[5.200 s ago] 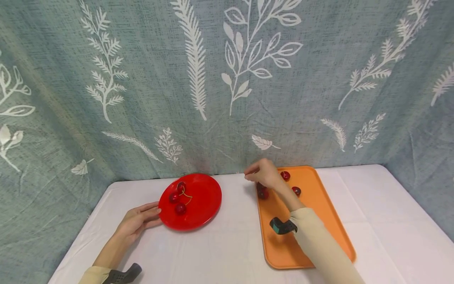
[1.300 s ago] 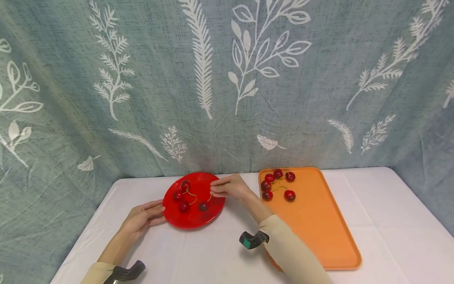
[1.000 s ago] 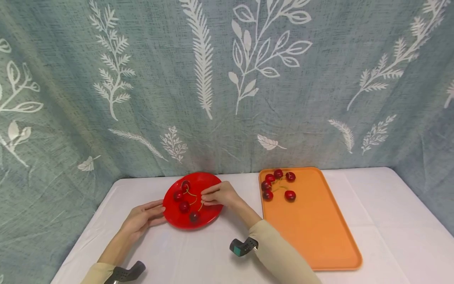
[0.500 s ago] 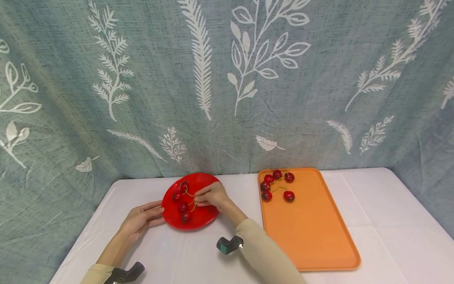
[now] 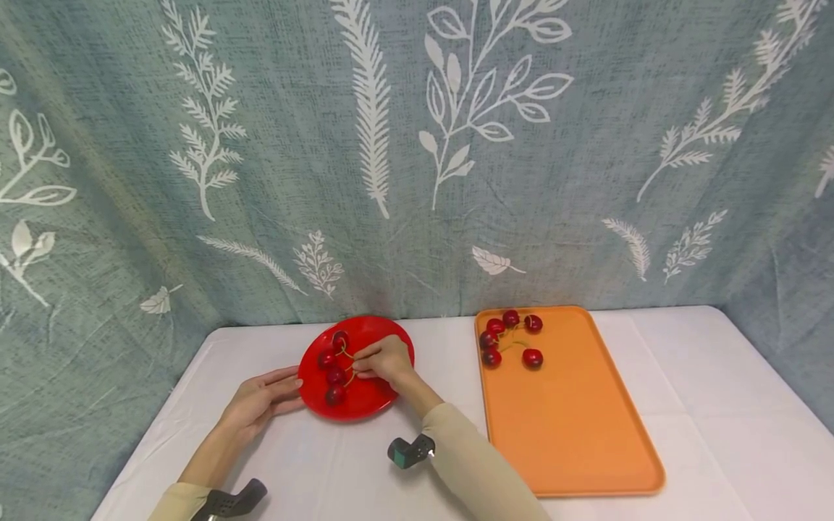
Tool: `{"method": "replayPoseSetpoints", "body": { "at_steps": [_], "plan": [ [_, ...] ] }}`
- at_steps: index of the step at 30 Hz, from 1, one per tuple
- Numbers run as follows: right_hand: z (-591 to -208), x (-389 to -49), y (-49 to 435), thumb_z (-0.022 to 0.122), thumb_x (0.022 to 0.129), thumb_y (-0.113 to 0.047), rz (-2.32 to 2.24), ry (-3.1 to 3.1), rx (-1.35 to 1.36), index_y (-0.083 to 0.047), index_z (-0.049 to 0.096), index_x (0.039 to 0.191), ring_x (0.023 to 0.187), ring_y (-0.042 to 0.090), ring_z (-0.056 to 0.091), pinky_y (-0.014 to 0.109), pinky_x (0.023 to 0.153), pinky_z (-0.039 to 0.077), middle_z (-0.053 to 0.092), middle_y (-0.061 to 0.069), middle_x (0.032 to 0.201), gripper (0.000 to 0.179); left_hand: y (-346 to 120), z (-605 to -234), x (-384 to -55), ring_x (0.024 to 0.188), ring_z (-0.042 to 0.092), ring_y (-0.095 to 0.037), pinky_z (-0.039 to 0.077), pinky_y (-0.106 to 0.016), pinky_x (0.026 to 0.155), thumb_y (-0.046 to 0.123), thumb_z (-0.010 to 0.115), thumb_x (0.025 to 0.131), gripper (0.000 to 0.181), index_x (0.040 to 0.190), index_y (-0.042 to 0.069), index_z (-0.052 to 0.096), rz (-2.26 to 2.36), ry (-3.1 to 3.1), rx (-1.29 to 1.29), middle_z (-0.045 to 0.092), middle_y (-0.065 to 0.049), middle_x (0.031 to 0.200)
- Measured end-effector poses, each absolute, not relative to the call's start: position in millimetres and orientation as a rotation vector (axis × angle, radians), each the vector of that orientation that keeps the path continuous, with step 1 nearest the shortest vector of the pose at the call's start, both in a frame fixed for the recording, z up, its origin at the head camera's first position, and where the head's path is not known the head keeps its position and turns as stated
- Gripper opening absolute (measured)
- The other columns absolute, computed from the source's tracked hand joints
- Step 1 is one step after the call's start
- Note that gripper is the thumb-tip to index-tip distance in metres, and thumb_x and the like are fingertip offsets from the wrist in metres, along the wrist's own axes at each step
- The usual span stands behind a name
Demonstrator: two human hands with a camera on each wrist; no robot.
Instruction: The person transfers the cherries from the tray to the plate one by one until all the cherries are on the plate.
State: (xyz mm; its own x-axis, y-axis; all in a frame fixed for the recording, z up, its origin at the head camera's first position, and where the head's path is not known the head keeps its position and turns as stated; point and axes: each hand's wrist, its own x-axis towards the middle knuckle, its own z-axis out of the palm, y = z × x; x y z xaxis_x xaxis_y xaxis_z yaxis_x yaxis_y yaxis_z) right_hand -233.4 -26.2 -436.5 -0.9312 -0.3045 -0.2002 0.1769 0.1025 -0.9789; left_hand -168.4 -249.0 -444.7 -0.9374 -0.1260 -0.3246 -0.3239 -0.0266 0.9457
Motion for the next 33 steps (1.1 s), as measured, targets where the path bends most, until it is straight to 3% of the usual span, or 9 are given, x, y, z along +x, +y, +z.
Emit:
{"method": "replayPoseSetpoints", "body": {
  "at_steps": [18,27,33],
  "plan": [
    [-426,-234,-13,0.071,0.084,0.006,-1.808,2.190,-0.209,0.013,0.071,0.099,0.084,0.032,0.073,0.035,0.070,0.062,0.072,0.023,0.090,0.017,-248,-444,-169,0.093,0.071,-0.022,0.059,-0.035,0.079,0.004,0.059,0.096,0.046,0.138,-0.010,0.046,2.103,2.070,-0.488,0.055,-0.027,0.134],
    [-403,-244,20,0.069,0.085,0.007,-1.759,2.250,-0.245,0.014,0.069,0.105,0.089,0.032,0.072,0.036,0.075,0.061,0.071,0.024,0.098,0.021,-249,-445,-170,0.091,0.071,-0.020,0.060,-0.036,0.079,0.003,0.060,0.095,0.048,0.139,-0.011,0.045,2.108,2.048,-0.511,0.056,-0.026,0.132],
    [-385,-254,59,0.068,0.087,0.005,-1.728,2.304,-0.288,0.015,0.067,0.110,0.089,0.031,0.072,0.044,0.082,0.059,0.071,0.025,0.101,0.025,-249,-446,-169,0.093,0.071,-0.021,0.059,-0.036,0.079,0.005,0.061,0.096,0.049,0.140,-0.010,0.045,2.091,2.062,-0.511,0.054,-0.027,0.135]
  ]
}}
